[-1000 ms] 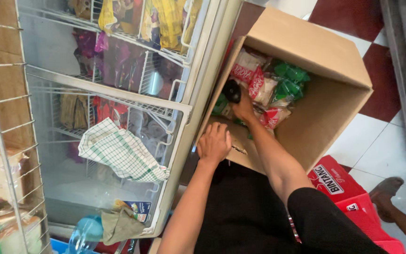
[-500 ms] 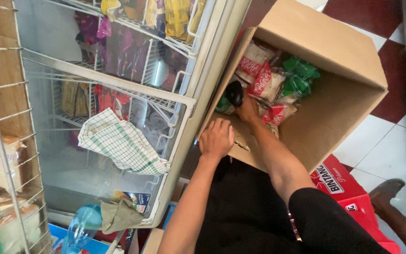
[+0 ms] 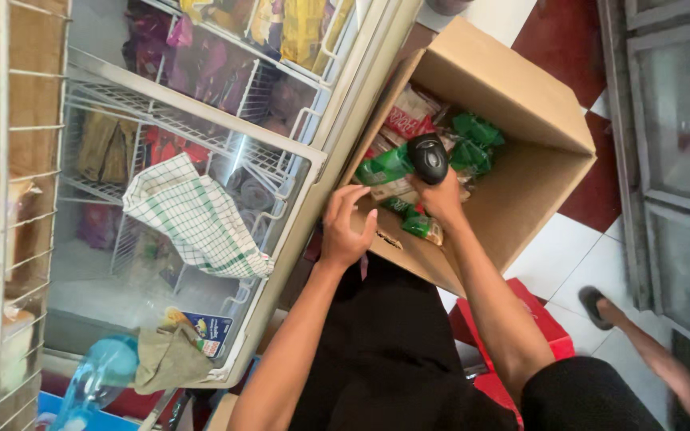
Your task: The person scans packaged bread items one by one using a handheld barcode scanner and arranges them on display shelves and in a cardboard box.
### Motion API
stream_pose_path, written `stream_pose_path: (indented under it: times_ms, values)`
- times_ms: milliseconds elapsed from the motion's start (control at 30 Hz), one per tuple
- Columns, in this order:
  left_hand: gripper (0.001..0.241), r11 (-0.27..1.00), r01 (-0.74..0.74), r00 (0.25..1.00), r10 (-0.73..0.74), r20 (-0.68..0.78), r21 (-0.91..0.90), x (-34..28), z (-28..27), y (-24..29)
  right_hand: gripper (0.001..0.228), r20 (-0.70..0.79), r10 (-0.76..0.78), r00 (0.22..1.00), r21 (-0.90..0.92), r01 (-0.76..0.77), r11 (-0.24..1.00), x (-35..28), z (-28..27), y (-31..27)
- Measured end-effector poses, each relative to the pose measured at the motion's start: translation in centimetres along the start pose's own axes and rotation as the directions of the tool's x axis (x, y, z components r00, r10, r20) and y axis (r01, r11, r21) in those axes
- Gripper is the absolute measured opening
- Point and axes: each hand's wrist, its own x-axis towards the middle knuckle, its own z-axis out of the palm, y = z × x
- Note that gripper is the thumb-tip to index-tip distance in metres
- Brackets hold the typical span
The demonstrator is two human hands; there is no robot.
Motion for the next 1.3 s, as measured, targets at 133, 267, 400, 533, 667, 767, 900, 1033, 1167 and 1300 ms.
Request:
stream_pose_path:
  times_ms: [133, 267, 400, 533, 667, 767, 900, 1033, 1167, 1300]
  values:
    - [0.059, 0.99, 0.101, 0.986, -0.112, -0.12, -0.097, -1.6, -1.6, 2.0, 0.036, -0.006, -0.465, 0.885, 0.057, 0.464, 0.884, -4.6, -3.8, -4.0]
    - [0.088, 0.916, 0.151, 0.981, -0.185, -0.058, -0.372, -3.6, -3.0, 3.0, 0.028, 0.059, -0.417, 0.907, 0.154, 0.404, 0.902, -8.7, -4.4, -7.3]
    - [0.085, 0.872, 0.091, 0.983, -0.157, -0.098, -0.482, -4.7, -6.1, 2.6, 0.029, 0.136, -0.415, 0.899, 0.269, 0.37, 0.889, -11.8, -1.7, -10.1]
    - [0.079, 0.868, 0.093, 0.968, -0.194, -0.159, -0.487, -6.3, -10.5, 1.5, 0.028, 0.207, -0.378, 0.902, 0.323, 0.302, 0.897, -14.8, 2.3, -12.7]
    - [0.051, 0.779, 0.146, 0.959, -0.262, -0.106, -0.61, -9.6, -13.8, 1.1, 0.027, 0.293, -0.347, 0.891, 0.343, 0.241, 0.908, -18.0, 7.0, -14.5]
    - [0.041, 0.714, 0.082, 0.926, -0.312, -0.212, -0.695, -11.6, -16.3, 1.1, 0.021, 0.293, -0.483, 0.825, 0.268, 0.414, 0.87, -20.2, 10.8, -15.2]
    - [0.057, 0.666, -0.014, 0.905, -0.308, -0.293, -0.745, -13.8, -19.8, 1.9, 0.026, 0.315, -0.624, 0.715, 0.16, 0.608, 0.778, -23.7, 14.3, -15.3]
    - [0.067, 0.77, 0.037, 0.837, -0.372, -0.401, -0.637, -15.3, -22.4, 2.8, 0.026, 0.411, -0.688, 0.598, -0.031, 0.763, 0.645, -26.8, 15.6, -15.3]
    - [0.071, 0.783, 0.025, 0.809, -0.382, -0.447, -0.622, -16.3, -23.9, 2.7, 0.024, 0.639, -0.416, 0.647, -0.231, 0.677, 0.699, -29.0, 16.8, -14.4]
    - [0.07, 0.815, 0.011, 0.799, -0.355, -0.485, -0.579, -17.0, -24.4, 2.5, 0.029, 0.701, -0.488, 0.52, -0.219, 0.808, 0.546, -31.3, 18.2, -12.6]
